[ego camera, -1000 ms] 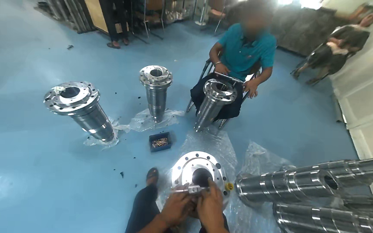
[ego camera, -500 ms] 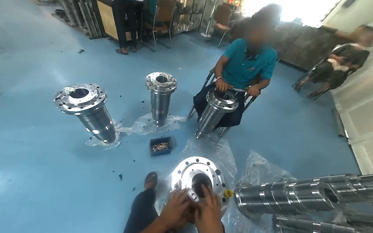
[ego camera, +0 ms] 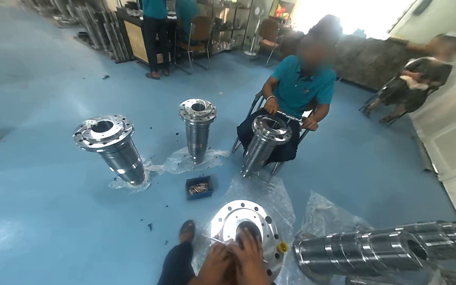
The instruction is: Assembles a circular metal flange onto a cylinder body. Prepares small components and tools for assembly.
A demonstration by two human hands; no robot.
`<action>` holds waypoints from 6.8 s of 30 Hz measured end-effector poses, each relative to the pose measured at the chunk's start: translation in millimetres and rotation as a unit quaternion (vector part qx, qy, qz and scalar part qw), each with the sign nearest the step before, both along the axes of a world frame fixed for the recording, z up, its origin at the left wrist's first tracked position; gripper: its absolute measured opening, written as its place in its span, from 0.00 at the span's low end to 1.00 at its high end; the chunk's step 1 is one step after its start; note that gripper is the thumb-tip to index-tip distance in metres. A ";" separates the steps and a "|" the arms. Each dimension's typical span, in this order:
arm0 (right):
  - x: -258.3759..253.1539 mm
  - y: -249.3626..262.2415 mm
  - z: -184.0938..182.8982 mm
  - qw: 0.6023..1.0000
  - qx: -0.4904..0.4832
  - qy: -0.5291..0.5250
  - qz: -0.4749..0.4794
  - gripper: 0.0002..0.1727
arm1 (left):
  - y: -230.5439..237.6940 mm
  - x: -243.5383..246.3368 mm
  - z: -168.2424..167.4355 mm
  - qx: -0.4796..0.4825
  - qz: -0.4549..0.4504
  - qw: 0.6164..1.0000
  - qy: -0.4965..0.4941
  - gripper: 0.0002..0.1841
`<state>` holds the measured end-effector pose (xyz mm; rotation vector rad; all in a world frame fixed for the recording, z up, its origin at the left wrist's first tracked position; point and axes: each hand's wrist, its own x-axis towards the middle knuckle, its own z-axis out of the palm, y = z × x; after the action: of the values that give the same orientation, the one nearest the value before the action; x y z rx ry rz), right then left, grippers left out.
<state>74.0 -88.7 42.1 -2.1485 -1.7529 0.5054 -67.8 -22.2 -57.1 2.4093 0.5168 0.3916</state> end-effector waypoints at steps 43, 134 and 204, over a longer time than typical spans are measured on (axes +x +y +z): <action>10.9 0.5 -5.8 0.993 -0.100 0.058 -0.021 0.22 | 4.3 -5.0 -9.2 -0.073 -0.022 0.997 0.006 0.21; 140.5 58.9 18.4 0.965 -0.241 -0.013 -0.099 0.24 | 18.8 -51.2 -0.8 -0.355 0.107 0.929 -0.006 0.17; 161.6 70.9 18.0 0.955 -0.253 -0.062 0.138 0.17 | -24.8 117.0 64.3 -0.643 0.130 0.755 0.018 0.19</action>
<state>235.6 -17.8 60.1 -2.3012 -2.2012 1.0082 49.2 -47.0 7.2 0.9932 0.7884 0.0236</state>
